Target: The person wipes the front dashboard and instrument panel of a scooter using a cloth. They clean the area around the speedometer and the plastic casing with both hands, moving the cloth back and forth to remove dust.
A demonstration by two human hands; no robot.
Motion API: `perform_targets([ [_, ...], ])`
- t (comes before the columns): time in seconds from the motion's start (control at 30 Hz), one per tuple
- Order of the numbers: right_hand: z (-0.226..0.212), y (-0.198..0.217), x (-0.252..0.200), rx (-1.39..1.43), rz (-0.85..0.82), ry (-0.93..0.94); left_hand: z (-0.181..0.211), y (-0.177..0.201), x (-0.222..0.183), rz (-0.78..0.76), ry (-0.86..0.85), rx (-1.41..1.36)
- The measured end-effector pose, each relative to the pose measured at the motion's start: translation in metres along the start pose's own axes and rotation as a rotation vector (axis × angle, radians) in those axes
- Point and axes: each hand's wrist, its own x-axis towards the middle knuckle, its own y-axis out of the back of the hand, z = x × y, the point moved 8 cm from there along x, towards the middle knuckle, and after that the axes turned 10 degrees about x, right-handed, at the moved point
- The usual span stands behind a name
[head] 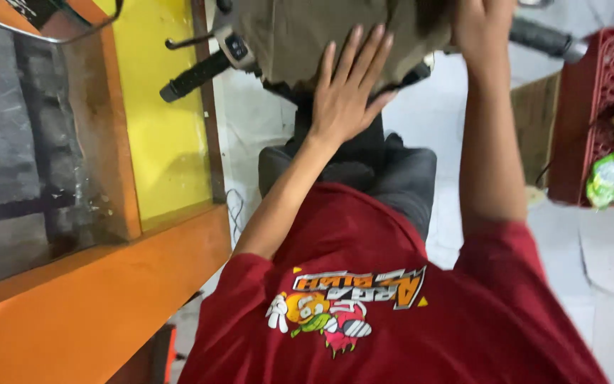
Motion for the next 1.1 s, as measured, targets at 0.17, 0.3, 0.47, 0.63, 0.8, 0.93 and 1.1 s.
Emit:
perform_targets([
  [0.17, -0.121, 0.041, 0.015, 0.361, 0.47, 0.042, -0.047, -0.021, 0.032, -0.41, 0.161, 0.043],
  [0.3, -0.286, 0.001, 0.032, 0.338, 0.418, 0.101, -0.016, -0.002, 0.015, -0.313, 0.041, 0.038],
  [0.47, -0.308, 0.001, -0.003, 0.256, 0.389, 0.119, 0.012, -0.035, -0.044, -0.07, -0.134, -0.002],
  [0.63, -0.286, -0.006, -0.01, 0.246, 0.298, 0.158, -0.046, -0.022, -0.025, -0.022, 0.161, 0.025],
  [0.8, -0.26, -0.002, -0.017, 0.221, 0.198, 0.194, -0.024, -0.031, -0.049, 0.171, 0.144, -0.06],
  [0.93, -0.226, 0.035, -0.105, 0.2, 0.144, 0.144, -0.011, -0.057, -0.054, -0.179, -0.036, 0.143],
  [1.1, -0.243, 0.076, -0.181, 0.184, 0.046, 0.069, -0.044, -0.022, -0.016, -0.042, 0.141, -0.043],
])
